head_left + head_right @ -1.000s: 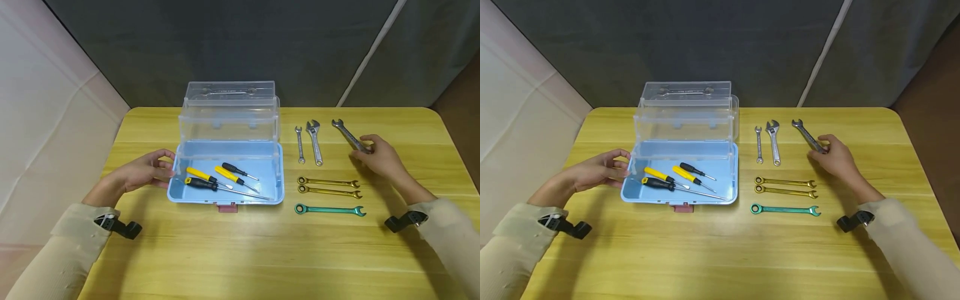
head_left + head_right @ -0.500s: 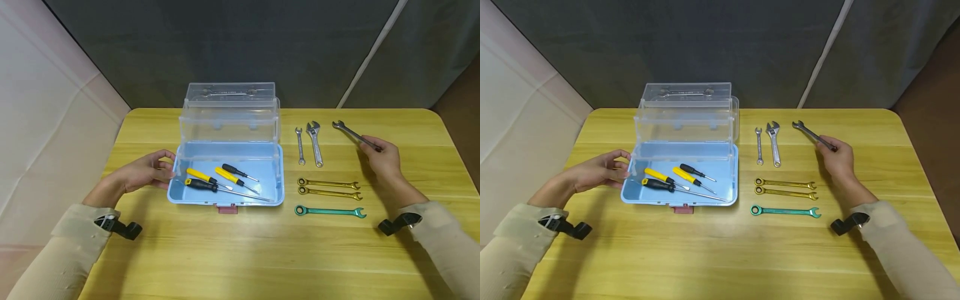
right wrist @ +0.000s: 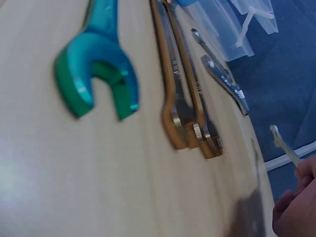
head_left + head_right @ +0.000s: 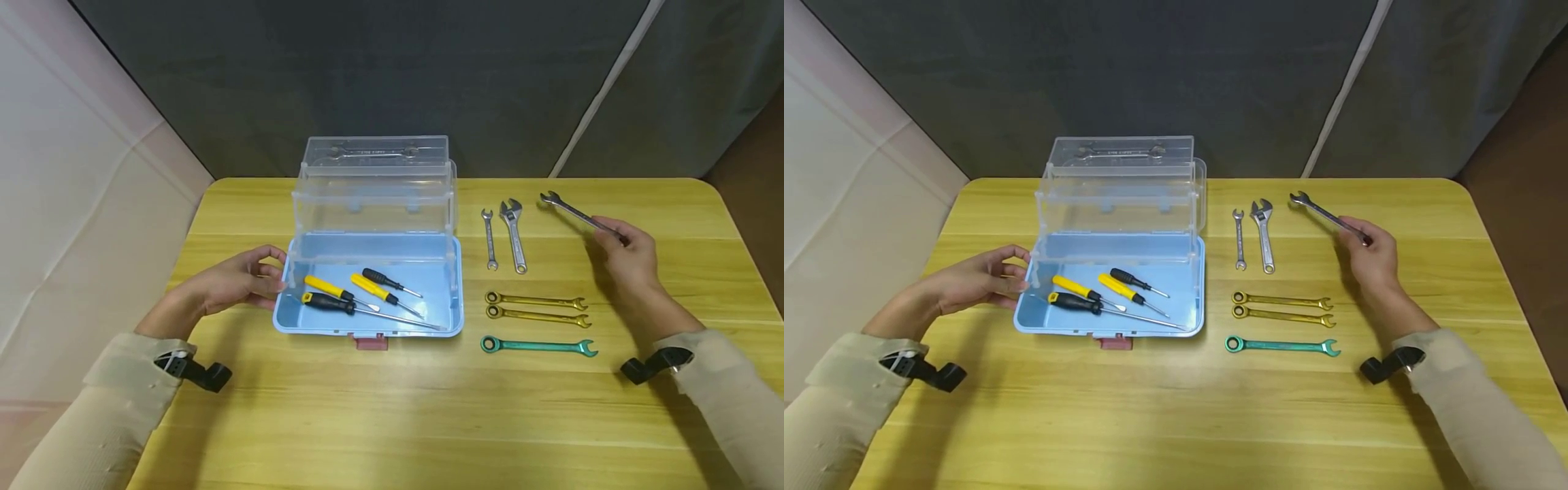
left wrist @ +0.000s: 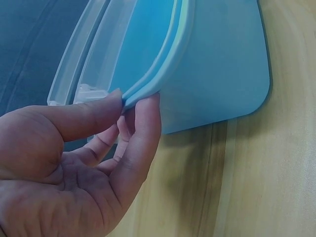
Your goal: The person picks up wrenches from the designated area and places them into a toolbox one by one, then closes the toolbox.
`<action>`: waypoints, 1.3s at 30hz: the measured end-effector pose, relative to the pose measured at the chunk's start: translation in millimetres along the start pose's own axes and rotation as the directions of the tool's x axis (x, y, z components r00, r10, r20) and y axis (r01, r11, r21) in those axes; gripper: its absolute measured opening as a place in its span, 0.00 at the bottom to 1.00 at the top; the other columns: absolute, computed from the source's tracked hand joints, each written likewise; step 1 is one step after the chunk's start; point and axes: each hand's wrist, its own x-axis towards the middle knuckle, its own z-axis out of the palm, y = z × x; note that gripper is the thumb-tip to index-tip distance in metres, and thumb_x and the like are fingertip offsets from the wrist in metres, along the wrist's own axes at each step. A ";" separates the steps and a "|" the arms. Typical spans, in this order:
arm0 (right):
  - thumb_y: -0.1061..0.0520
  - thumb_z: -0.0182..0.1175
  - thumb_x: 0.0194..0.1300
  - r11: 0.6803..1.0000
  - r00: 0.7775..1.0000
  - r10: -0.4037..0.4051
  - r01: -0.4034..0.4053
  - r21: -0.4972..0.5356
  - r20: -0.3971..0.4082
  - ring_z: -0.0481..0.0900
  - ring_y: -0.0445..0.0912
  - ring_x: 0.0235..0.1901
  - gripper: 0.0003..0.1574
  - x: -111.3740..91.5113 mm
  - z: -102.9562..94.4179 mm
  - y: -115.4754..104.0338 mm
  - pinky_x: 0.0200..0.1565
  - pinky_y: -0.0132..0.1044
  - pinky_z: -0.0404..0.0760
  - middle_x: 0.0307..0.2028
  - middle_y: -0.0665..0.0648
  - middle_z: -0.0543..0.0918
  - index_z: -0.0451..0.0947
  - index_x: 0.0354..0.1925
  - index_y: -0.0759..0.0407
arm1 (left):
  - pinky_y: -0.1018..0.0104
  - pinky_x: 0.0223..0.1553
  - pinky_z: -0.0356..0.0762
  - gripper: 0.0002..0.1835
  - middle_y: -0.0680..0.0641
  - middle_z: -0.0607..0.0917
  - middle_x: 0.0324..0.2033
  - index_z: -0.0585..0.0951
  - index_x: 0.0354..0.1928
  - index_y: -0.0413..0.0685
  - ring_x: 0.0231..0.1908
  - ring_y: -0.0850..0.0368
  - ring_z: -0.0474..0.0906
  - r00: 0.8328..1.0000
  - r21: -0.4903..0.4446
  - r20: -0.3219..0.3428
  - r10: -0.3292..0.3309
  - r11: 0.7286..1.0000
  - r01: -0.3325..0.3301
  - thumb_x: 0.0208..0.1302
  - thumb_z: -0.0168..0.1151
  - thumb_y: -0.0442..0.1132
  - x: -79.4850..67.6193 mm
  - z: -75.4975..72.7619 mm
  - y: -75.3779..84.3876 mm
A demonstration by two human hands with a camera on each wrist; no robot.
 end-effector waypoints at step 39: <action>0.58 0.58 0.76 0.956 0.909 -0.236 0.280 -0.084 0.343 0.70 0.45 0.41 0.19 25.4 45.7 -124.0 0.39 0.26 0.73 0.47 0.49 0.75 0.81 0.62 0.55 | 0.56 0.45 0.88 0.19 0.45 0.79 0.42 0.62 0.58 0.43 0.41 0.52 0.85 1.000 -0.015 0.024 0.011 1.000 -0.011 0.73 0.57 0.27 1.0 -3.0 -1.8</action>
